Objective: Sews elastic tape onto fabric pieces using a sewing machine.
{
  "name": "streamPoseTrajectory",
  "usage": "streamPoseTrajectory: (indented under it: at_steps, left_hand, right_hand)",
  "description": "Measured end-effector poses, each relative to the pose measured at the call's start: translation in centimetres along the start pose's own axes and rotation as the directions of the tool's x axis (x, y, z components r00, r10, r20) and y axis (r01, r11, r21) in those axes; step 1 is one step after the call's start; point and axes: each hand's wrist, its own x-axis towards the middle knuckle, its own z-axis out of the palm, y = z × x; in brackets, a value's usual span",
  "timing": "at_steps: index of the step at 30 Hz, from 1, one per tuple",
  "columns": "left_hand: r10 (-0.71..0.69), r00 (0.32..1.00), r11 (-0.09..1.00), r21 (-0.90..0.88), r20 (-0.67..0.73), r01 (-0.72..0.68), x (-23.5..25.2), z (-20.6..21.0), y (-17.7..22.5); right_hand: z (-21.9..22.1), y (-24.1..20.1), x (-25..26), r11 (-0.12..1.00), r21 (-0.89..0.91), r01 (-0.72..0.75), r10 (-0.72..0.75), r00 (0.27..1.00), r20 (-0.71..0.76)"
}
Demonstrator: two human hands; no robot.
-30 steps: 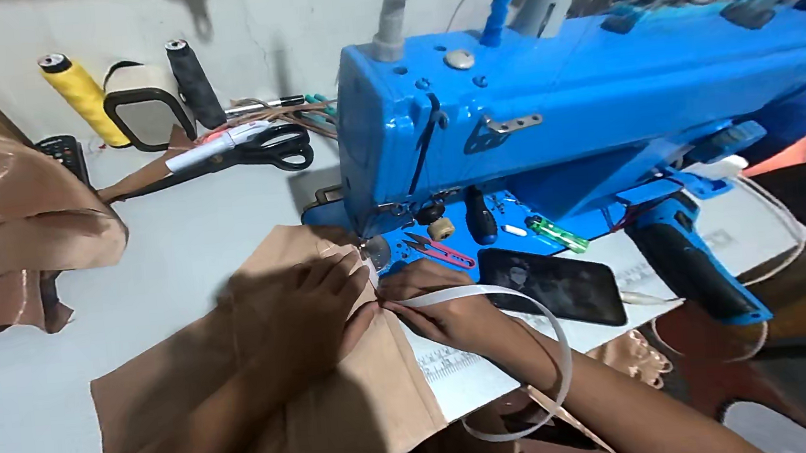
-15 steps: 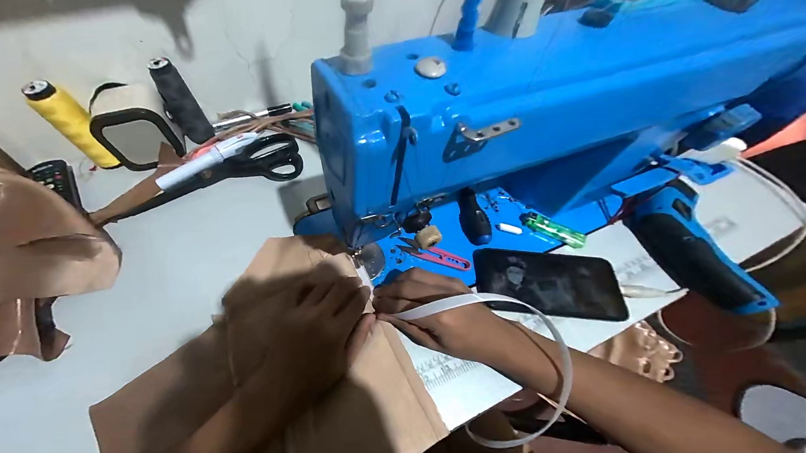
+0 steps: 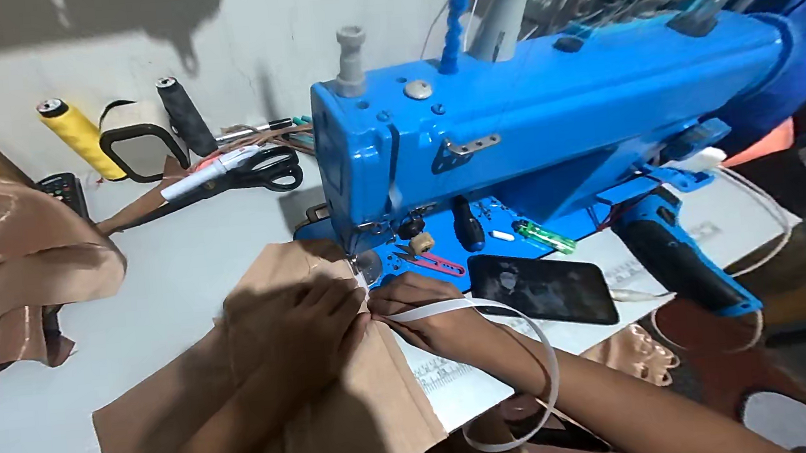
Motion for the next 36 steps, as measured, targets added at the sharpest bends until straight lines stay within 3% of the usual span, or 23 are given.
streamPoseTrajectory:
  at_steps: [9,19,26,29,31,33,36]
  left_hand:
    - [0.002,1.0,1.0,0.016,-0.018,-0.001,0.2,0.3,-0.5]
    - [0.041,0.998,0.996,-0.082,-0.054,-0.046,0.8,0.6,-1.5]
    - [0.091,0.995,0.996,0.013,-0.041,-0.09,0.8,0.4,-1.5]
    - [-0.074,0.99,0.997,0.003,0.12,0.074,0.8,-1.0,0.5]
    - [-0.239,0.903,0.965,-0.013,0.357,0.26,1.0,-2.9,2.5]
    - [-0.305,0.817,0.939,0.01,0.49,0.345,1.1,-3.4,3.4]
    - [-0.308,0.863,0.937,-0.031,0.4,0.348,0.0,-2.2,3.1]
  right_hand:
    - [0.1,0.0,0.3,0.998,-0.031,-0.048,0.049,0.999,0.02]
    - [0.2,0.3,0.6,0.996,-0.047,-0.069,0.07,0.997,0.012]
    - [0.2,0.3,0.7,0.992,-0.006,-0.123,0.123,0.991,0.042]
    - [-0.8,-0.6,0.8,0.96,0.126,-0.25,0.241,0.967,0.08]
    - [-1.8,-2.0,0.8,0.86,0.264,-0.437,0.416,0.9,0.133]
    - [-2.9,-3.4,1.0,0.659,0.408,-0.631,0.579,0.773,0.26]
    - [-4.3,-4.7,2.0,0.252,0.526,-0.812,0.66,0.542,0.52]
